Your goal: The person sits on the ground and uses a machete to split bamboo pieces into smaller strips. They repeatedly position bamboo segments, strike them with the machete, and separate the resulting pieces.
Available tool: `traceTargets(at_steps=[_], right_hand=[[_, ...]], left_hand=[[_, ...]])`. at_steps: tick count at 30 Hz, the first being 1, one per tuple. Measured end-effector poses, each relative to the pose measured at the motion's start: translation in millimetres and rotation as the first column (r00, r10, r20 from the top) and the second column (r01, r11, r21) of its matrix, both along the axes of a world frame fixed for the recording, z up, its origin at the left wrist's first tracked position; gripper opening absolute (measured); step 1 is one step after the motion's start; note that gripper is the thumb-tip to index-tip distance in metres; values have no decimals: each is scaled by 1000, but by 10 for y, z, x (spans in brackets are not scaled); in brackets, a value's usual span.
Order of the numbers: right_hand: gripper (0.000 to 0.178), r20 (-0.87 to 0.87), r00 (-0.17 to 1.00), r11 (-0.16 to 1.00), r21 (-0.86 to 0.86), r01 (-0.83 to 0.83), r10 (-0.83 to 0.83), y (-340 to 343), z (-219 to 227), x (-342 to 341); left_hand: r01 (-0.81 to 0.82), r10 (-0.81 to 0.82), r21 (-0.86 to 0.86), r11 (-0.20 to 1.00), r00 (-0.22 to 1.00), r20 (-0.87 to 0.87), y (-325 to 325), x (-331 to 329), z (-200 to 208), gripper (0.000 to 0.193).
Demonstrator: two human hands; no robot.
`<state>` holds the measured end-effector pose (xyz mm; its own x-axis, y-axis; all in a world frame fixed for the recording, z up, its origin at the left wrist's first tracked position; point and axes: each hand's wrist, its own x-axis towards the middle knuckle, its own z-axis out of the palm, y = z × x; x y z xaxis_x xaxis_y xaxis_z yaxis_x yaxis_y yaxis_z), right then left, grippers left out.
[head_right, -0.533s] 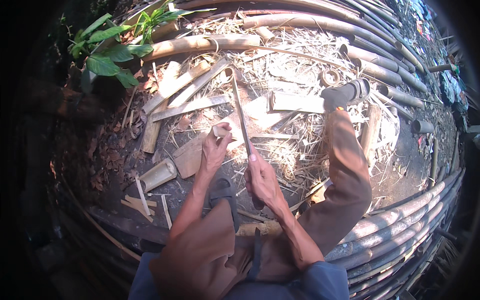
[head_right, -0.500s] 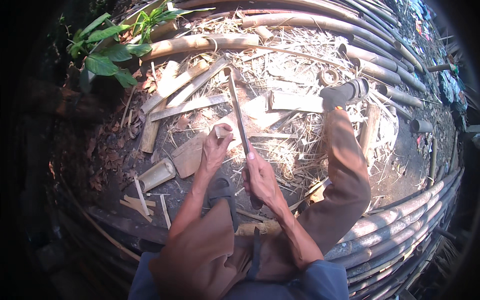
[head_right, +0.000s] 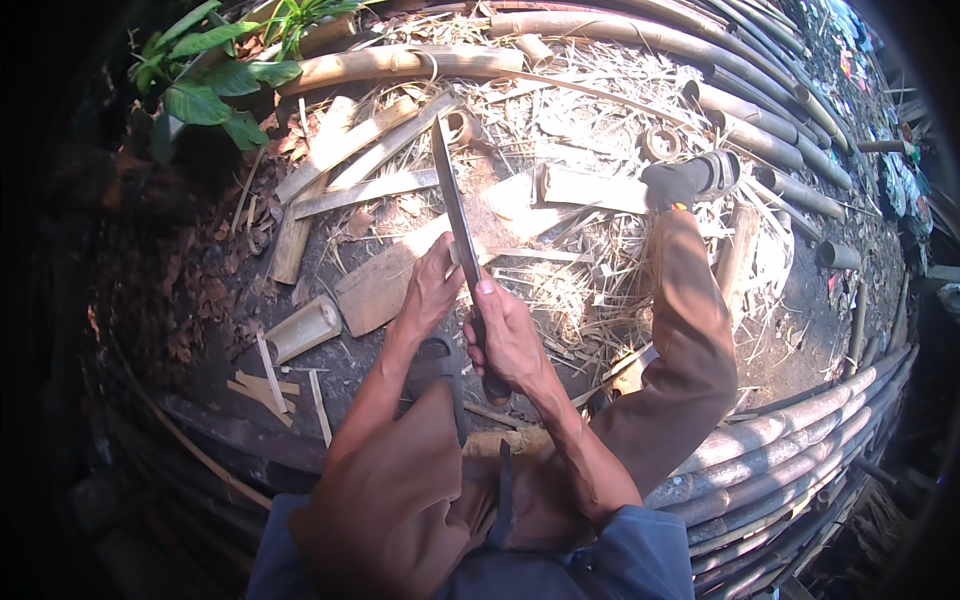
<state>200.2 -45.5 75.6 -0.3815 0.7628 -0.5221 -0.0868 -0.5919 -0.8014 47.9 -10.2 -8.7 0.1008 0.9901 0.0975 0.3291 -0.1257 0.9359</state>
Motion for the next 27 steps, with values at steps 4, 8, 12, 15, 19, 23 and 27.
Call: traceTargets(at_steps=[4, 8, 12, 15, 19, 23, 27], right_hand=[[53, 5, 1000, 1000, -25, 11, -10, 1, 31, -18], [46, -1, 999, 999, -22, 33, -33, -13, 15, -29], [50, 13, 998, 998, -5, 64, -64, -34, 19, -63], [54, 93, 995, 993, 111, 35, -46, -62, 12, -82], [52, 192, 981, 989, 148, -30, 1, -44, 146, -84], [51, 341, 940, 957, 276, -87, -13, -83, 107, -93], [50, 359, 933, 960, 268, -83, -19, -67, 82, -109]], left_hand=[[13, -13, 1, 1000, 1000, -2, -2, -12, 63, 29], [7, -7, -1, 1000, 1000, -7, -15, -3, 48, 30], [-39, 39, 30, 999, 999, -13, -5, 8, -30, 20], [-62, 63, 95, 994, 998, -14, -7, 34, -73, 20], [-54, 56, 95, 994, 998, -15, -16, 21, -106, 19], [-20, 26, 117, 993, 999, -45, 4, 11, 13, 22], [-14, 21, 138, 990, 999, -44, 32, 25, 62, 23]])
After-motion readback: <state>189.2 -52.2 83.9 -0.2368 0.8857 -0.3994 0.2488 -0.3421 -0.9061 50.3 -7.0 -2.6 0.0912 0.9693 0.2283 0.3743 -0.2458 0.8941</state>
